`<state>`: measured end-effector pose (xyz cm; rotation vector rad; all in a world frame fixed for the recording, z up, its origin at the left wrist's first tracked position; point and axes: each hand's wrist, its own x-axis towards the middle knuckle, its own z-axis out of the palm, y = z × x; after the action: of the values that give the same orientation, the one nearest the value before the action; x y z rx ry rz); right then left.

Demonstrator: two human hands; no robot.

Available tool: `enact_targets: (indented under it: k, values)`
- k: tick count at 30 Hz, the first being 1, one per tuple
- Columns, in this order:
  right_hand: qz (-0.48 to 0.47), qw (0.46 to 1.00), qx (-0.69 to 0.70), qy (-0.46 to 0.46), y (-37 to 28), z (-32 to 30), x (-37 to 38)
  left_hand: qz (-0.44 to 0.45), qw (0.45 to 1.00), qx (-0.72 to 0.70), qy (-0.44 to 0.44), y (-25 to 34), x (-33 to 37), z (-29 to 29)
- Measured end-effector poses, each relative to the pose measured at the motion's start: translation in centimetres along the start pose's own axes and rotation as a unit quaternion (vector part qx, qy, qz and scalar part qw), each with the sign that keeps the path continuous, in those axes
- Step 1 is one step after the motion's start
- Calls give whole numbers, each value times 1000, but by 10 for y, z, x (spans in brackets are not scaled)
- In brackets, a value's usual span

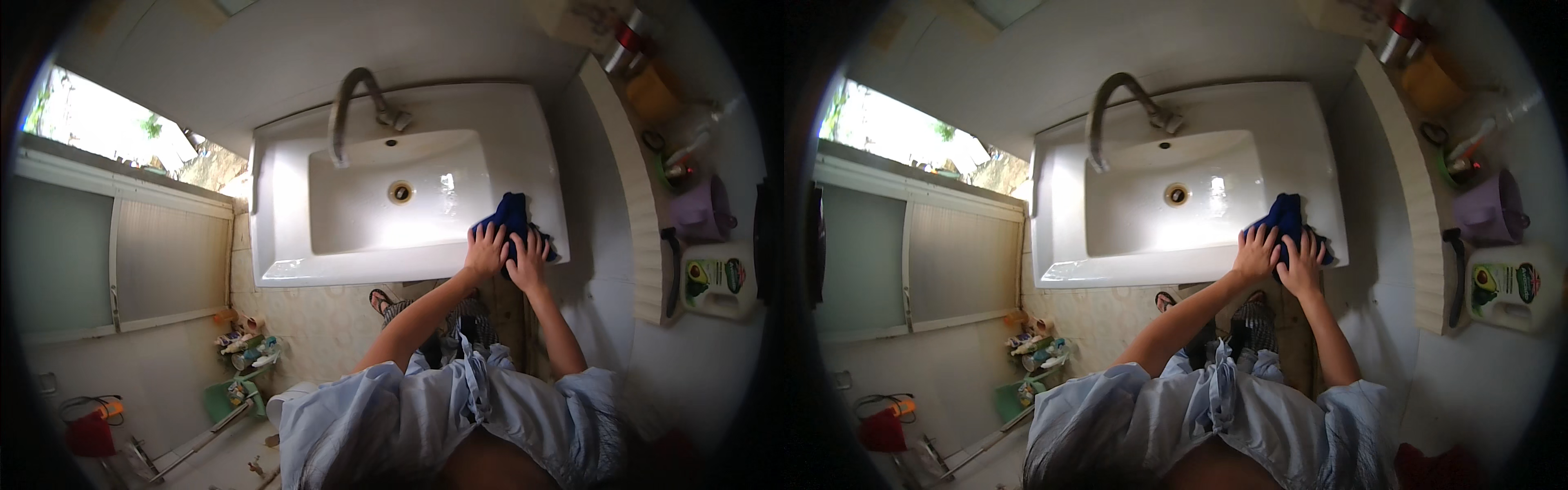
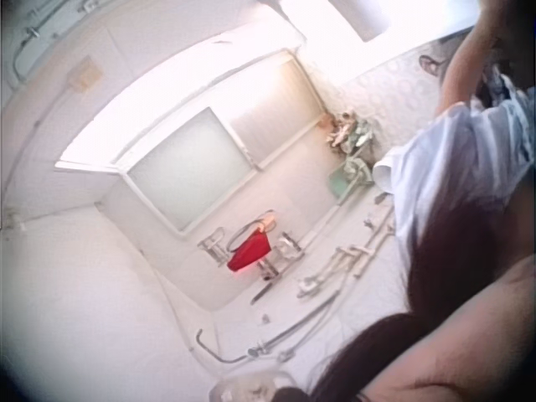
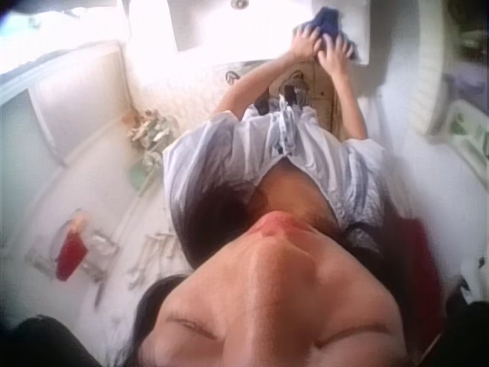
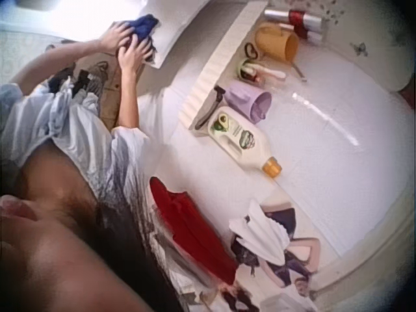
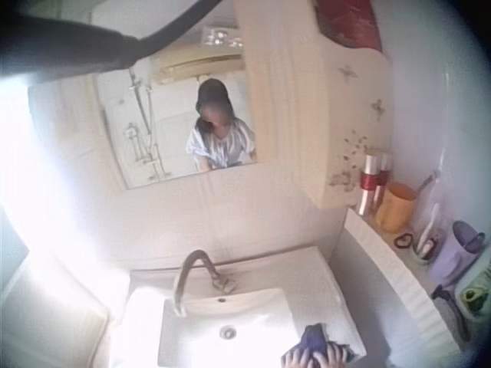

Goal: The person cleans a bathroom sink and the surrounding wall tiles using a cloth, first rinsing the cloth under the faucet and then wiping the interior and rim of the sink before scrubbing the adjacent wall.

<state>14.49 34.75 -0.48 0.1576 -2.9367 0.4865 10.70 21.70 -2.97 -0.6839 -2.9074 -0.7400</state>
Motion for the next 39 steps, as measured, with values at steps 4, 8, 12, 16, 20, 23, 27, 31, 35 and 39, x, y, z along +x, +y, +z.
enact_targets:
  k: [4, 8, 12, 16, 20, 23, 27, 31, 35, 39]
  values:
    - [-52, 998, 3, -22, -62, 19, -2, -39, 993, -108, -16, -53, -44, -33]
    - [-105, 992, 15, -63, -143, 55, 13, -88, 995, -24, 33, -120, -90, -77]
    - [-191, 972, 74, -120, -231, 98, 34, -139, 986, 21, 89, -197, -143, -130]
    - [-258, 940, 117, -190, -317, 133, 46, -181, 975, 70, 110, -255, -199, -184]
    - [-324, 915, 165, -176, -389, 153, 45, -237, 958, 108, 121, -292, -243, -208]
    - [-309, 927, 147, -154, -421, 173, 61, -317, 926, 149, 140, -311, -243, -226]
    - [-334, 923, 129, -142, -429, 185, 87, -327, 923, 138, 148, -334, -227, -231]
    - [-362, 915, 115, -135, -426, 191, 107, -318, 923, 130, 174, -346, -214, -226]
    - [-359, 917, 124, -118, -421, 195, 139, -314, 925, 120, 178, -360, -184, -224]
    - [-309, 941, 119, -71, -422, 206, 203, -259, 923, 224, 178, -403, -117, -239]
